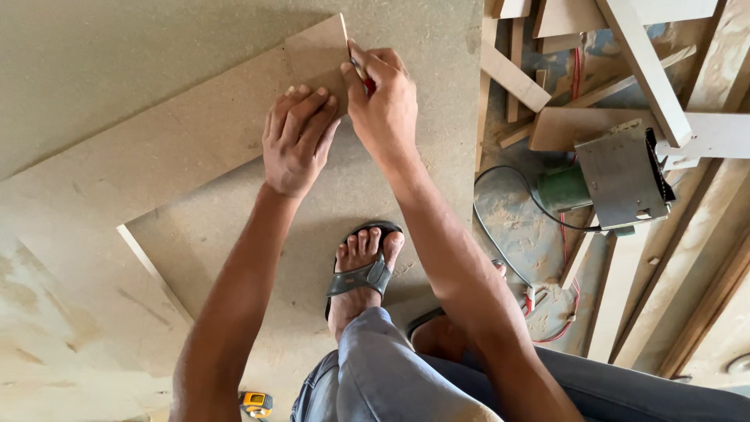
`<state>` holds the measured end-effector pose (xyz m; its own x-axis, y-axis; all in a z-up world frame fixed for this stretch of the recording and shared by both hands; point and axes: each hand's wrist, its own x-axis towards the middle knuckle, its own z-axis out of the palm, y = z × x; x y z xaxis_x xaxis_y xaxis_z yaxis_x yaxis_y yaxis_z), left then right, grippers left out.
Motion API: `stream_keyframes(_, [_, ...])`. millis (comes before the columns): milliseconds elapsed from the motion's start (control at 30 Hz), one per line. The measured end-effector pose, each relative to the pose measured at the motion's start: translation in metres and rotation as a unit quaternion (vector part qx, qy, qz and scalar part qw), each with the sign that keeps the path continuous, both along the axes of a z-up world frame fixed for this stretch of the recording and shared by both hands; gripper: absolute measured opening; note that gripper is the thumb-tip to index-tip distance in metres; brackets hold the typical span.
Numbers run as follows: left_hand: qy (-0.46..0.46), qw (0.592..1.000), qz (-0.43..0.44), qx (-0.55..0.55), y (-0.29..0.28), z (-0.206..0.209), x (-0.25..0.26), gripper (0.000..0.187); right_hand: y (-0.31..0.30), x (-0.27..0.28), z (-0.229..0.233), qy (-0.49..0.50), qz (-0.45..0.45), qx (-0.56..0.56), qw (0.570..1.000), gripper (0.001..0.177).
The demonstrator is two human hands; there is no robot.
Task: The person cuts a small piece of wood with a circular saw, marks another wooden piece with a pencil, hammers nails into the joints to assemble a small wooden component, and applies wood glue to a surface.
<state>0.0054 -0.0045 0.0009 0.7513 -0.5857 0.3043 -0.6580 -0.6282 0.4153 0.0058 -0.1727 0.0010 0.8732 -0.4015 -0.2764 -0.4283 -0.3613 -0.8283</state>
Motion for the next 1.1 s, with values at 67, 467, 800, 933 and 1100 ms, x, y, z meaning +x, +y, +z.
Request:
stream_keyframes(67, [0.014, 1.000, 0.005, -0.006, -0.001, 0.002, -0.001, 0.027, -0.001, -0.002, 0.000, 0.028, -0.017, 0.026, 0.999, 0.025])
stream_keyframes(467, [0.017, 1.000, 0.013, -0.003, 0.001, -0.007, -0.007, 0.024, 0.005, 0.039, -0.011, 0.126, 0.093, -0.125, 0.980, 0.067])
stream_keyframes(800, [0.038, 0.999, 0.011, 0.008, 0.007, -0.018, -0.010, 0.022, 0.019, 0.060, -0.010, 0.086, 0.122, -0.253, 0.956, 0.093])
stream_keyframes(933, [0.036, 0.999, 0.007, -0.008, 0.007, -0.023, -0.011, 0.025, 0.020, 0.061, -0.006, 0.099, 0.121, -0.237, 0.959, 0.091])
stream_keyframes(1100, [0.039, 0.999, 0.005, -0.004, 0.006, -0.019, -0.009, 0.024, 0.020, 0.062, -0.003, 0.107, 0.121, -0.229, 0.960, 0.090])
